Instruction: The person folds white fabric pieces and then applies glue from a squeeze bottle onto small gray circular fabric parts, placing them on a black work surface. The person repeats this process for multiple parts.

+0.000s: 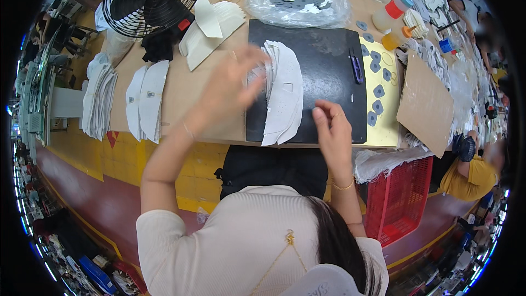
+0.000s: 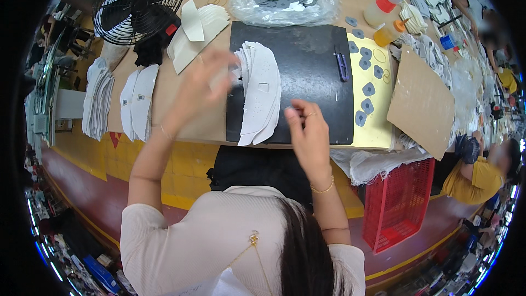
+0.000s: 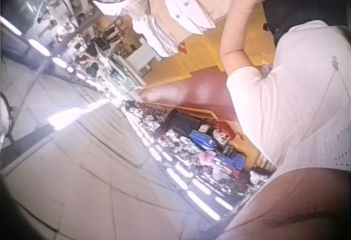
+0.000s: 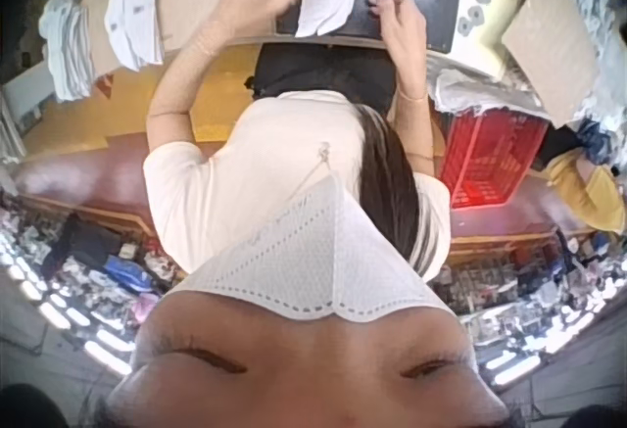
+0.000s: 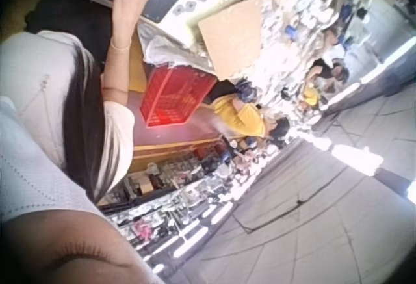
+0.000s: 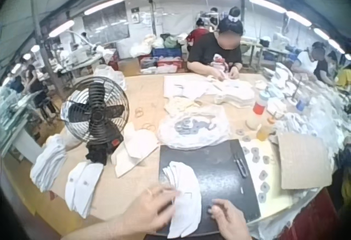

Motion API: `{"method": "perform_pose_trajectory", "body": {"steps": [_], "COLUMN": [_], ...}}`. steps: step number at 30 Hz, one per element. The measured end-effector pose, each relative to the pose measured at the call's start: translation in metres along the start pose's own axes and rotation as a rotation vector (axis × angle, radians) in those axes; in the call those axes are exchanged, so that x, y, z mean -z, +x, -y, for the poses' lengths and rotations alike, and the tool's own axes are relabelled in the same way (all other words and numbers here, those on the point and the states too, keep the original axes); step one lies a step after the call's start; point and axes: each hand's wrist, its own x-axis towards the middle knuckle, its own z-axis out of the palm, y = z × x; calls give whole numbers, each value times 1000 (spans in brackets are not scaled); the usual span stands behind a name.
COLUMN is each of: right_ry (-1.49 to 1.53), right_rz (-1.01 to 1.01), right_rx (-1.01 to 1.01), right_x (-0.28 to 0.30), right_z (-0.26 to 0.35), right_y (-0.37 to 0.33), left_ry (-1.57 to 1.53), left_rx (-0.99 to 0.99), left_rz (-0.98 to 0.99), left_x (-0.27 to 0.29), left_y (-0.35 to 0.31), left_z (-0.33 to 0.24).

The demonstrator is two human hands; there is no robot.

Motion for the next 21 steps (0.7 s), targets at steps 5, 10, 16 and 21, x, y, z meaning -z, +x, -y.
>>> {"method": "perform_pose_trajectory", "body": {"steps": [5, 10, 16, 21], "right_ry": [726, 907, 1050, 933], "right_rz": [272, 299, 332, 559], "right_rx": [-419, -431, -530, -680], "right_x": [6, 4, 0, -5], "right_z": [-23, -25, -29, -26], "right_y": [-1, -10, 7, 32], "left_ry": [224, 299, 141, 86], "left_rx": [47, 183, 170, 172], "left_rz": [116, 168, 117, -36], "left_x": [-72, -97, -91, -98], "left_y": [-52, -61, -69, -82], "left_z": [-61, -66, -54, -44]}}
